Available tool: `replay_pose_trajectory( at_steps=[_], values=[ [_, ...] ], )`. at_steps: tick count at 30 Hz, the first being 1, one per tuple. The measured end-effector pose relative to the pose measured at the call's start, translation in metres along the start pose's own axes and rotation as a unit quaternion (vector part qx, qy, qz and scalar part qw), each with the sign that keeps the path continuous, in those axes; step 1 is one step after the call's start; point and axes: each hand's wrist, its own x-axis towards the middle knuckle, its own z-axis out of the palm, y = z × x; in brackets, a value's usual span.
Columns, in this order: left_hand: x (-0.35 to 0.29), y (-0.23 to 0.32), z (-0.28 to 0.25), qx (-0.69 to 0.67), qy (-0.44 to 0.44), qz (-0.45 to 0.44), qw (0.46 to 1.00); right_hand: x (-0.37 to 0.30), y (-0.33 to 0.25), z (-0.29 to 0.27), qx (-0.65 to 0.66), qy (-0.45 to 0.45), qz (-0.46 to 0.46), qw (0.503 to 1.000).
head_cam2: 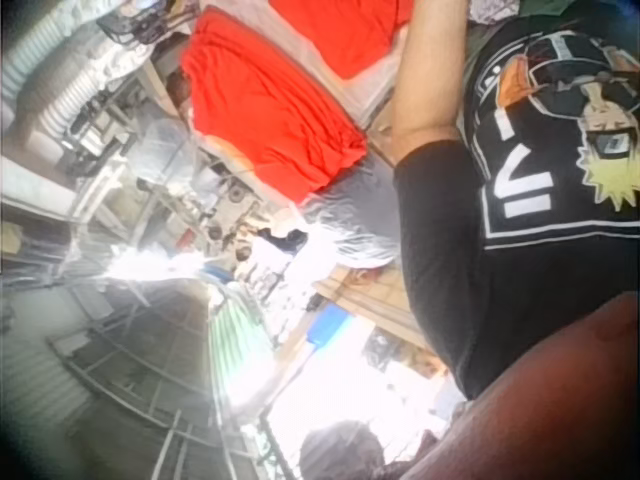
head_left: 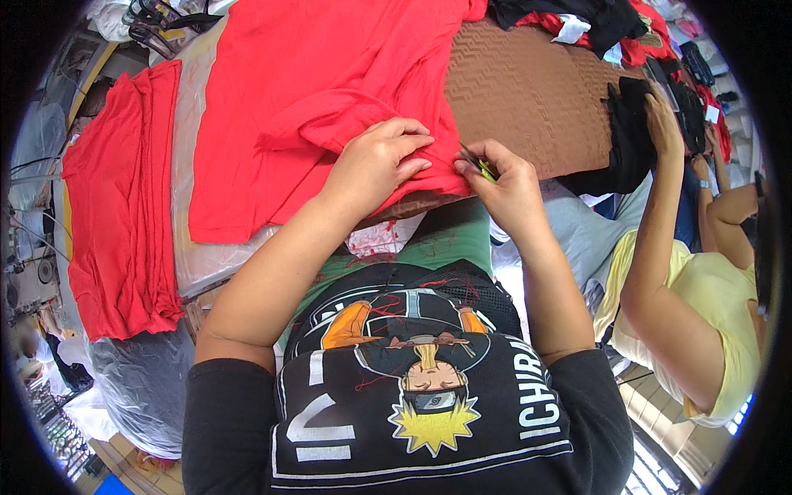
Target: The person picks up red and black garments from a pile, turns them over to check different sides, and uses small shears to trim threads from labels and seams.
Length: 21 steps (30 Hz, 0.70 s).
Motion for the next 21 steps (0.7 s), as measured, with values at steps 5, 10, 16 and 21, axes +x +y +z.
replay_pose_trajectory(
  at_steps=[5,10,16,21],
  values=[
    [0.000,0.000,0.006,-0.004,0.019,-0.004,1.000,0.002,0.008,0.003,0.033,0.003,-0.002,0.999],
    [0.004,0.003,0.012,-0.043,0.040,-0.062,0.996,0.001,0.004,0.002,0.016,0.000,0.008,1.000],
    [0.007,0.010,0.015,-0.051,0.047,-0.083,0.994,0.001,0.002,0.001,0.003,0.004,0.005,1.000],
    [0.010,0.013,0.008,-0.106,0.027,-0.119,0.987,0.001,0.003,0.003,0.023,0.002,-0.001,1.000]
  ],
)
